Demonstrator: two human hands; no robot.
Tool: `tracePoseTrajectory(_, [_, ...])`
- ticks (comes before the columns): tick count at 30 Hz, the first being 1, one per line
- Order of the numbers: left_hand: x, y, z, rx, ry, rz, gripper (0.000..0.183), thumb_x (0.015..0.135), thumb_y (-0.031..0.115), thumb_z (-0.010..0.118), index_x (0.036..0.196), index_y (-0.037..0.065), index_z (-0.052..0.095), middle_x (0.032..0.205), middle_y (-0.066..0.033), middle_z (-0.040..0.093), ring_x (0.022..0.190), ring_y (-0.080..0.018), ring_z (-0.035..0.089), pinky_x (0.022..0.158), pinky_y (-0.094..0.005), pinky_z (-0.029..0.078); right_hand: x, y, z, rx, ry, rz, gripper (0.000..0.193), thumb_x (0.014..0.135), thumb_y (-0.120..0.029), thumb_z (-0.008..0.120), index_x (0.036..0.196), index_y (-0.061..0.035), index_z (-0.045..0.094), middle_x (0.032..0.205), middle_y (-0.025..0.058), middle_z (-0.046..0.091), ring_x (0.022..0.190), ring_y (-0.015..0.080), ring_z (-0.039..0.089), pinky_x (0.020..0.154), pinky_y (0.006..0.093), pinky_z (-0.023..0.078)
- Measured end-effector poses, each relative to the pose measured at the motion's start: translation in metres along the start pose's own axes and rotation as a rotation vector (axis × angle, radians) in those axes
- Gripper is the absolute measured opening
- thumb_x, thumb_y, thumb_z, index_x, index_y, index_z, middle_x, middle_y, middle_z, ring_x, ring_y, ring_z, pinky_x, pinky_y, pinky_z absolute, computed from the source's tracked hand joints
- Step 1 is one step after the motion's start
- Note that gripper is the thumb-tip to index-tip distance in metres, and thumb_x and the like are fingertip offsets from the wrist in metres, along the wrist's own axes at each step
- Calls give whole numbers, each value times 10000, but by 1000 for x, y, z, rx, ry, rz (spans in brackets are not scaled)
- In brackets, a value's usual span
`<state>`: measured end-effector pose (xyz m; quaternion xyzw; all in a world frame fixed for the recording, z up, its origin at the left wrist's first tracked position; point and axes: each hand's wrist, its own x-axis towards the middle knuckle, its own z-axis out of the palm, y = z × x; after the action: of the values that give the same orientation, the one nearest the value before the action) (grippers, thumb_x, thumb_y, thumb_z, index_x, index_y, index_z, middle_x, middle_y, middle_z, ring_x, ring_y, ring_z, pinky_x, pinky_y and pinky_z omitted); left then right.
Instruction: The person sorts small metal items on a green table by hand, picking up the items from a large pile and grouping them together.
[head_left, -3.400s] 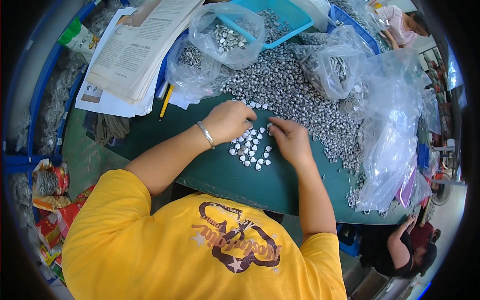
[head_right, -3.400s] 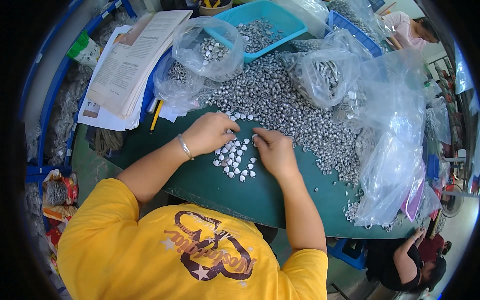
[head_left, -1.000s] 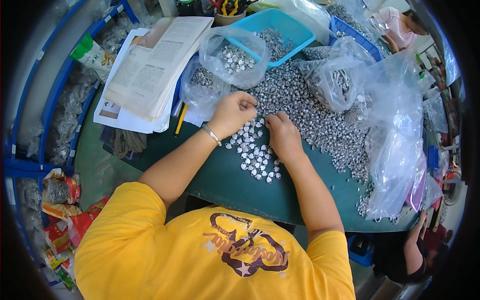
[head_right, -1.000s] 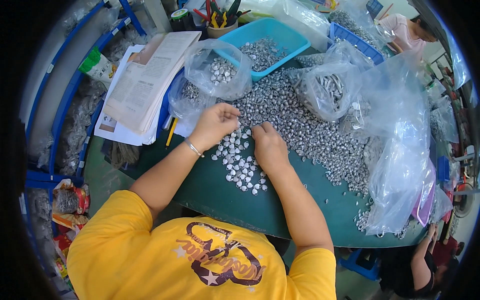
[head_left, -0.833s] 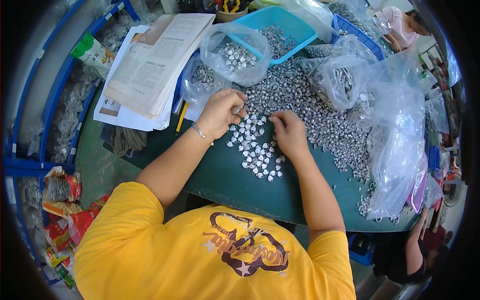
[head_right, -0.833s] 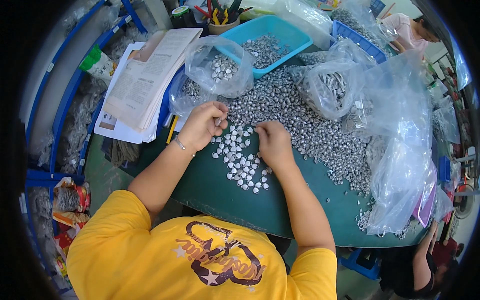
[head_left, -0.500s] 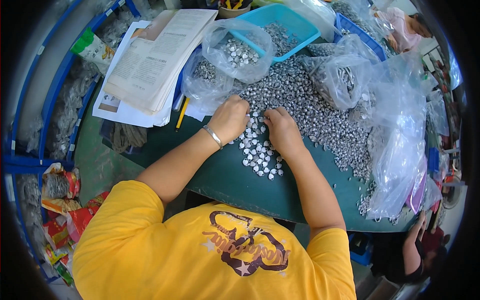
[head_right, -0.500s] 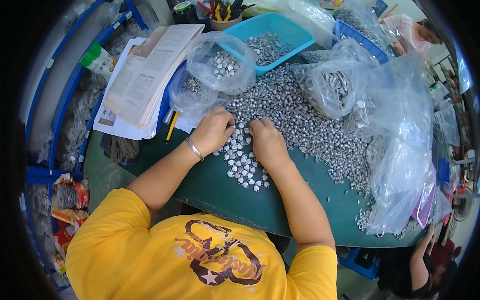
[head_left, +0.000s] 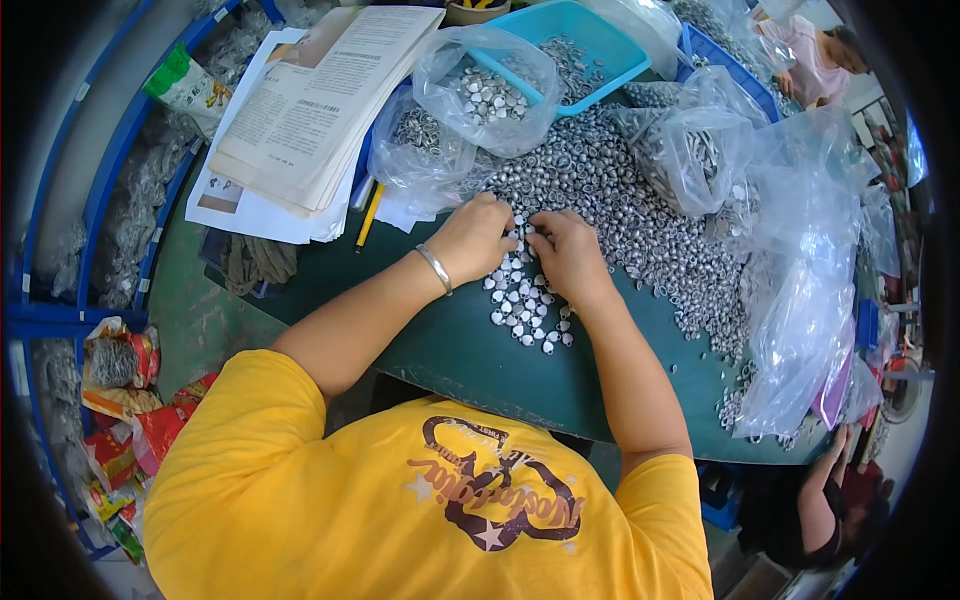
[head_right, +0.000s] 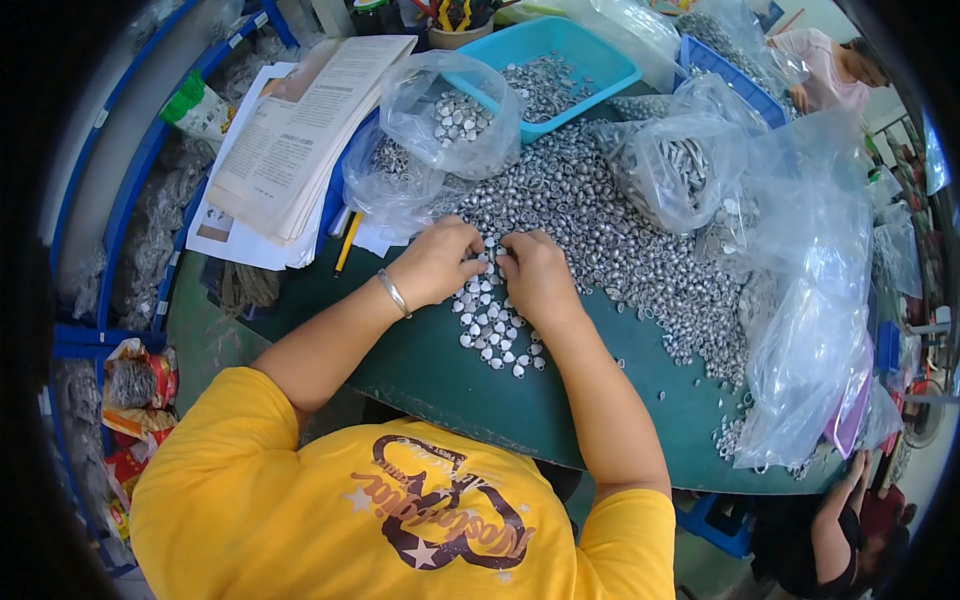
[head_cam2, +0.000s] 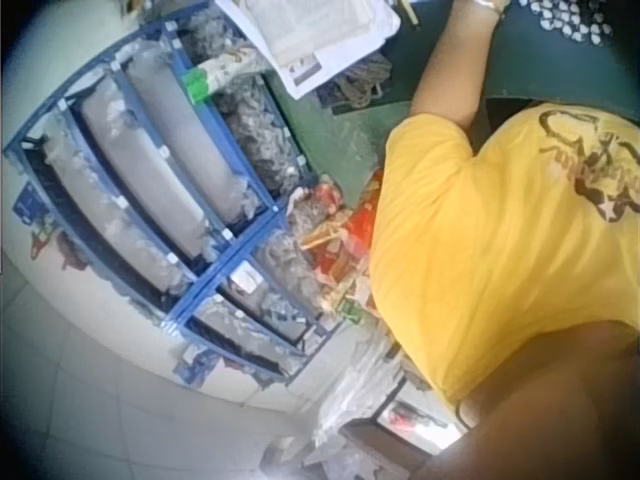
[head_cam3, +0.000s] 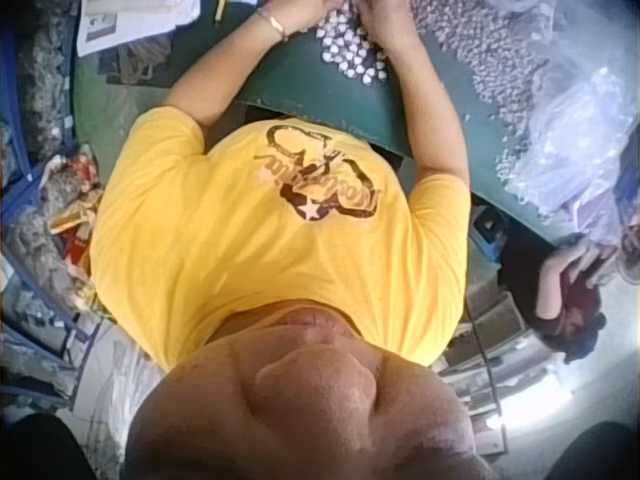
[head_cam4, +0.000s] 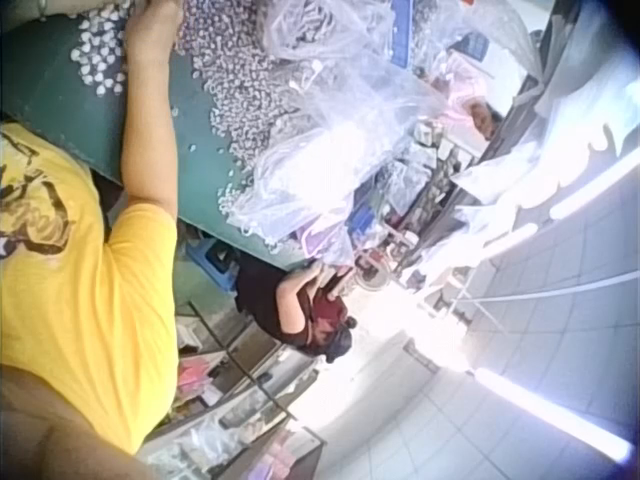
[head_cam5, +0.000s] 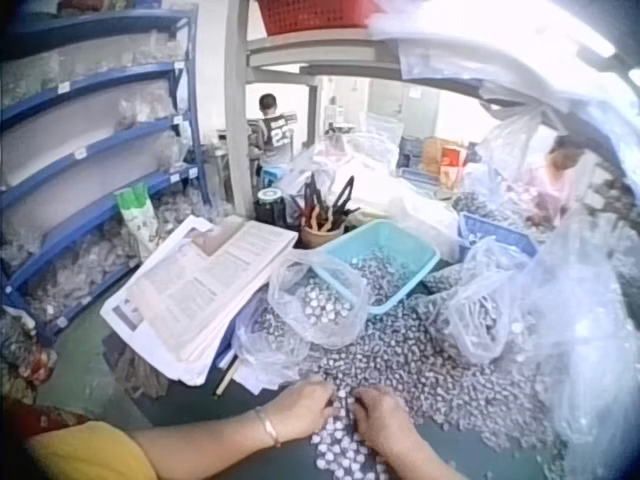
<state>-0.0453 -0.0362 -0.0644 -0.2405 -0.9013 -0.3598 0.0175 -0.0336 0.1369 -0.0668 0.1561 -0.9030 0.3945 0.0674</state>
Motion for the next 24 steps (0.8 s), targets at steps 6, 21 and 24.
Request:
tracePoseTrajectory(6, [-16, 4, -8, -267, -45, -119, 174, 719, 98, 685, 791, -8, 567, 729, -85, 577, 623, -197, 567, 599, -322, 471, -6, 2, -11, 442, -111, 365, 107, 782, -87, 621, 821, 13, 627, 750, 116, 578, 629, 225, 578, 598, 313, 471])
tracePoseTrajectory(21, [-6, -5, -3, -54, 32, -112, 195, 688, 135, 734, 835, 28, 664, 707, -88, 566, 662, -221, 566, 632, -318, 460, 11, -7, 14, -55, 21, -79, 89, 740, -36, 652, 797, 8, 599, 776, 157, 562, 737, 354, 567, 688, 405, 473])
tracePoseTrajectory(24, [-2, 2, -3, -43, -36, -74, 164, 680, 119, 721, 806, 34, 659, 744, -107, 576, 691, -250, 580, 668, -341, 473, 3, -2, -1, -21, -18, -64, 100, 727, -13, 645, 790, 4, 569, 755, 148, 554, 705, 322, 567, 657, 371, 473])
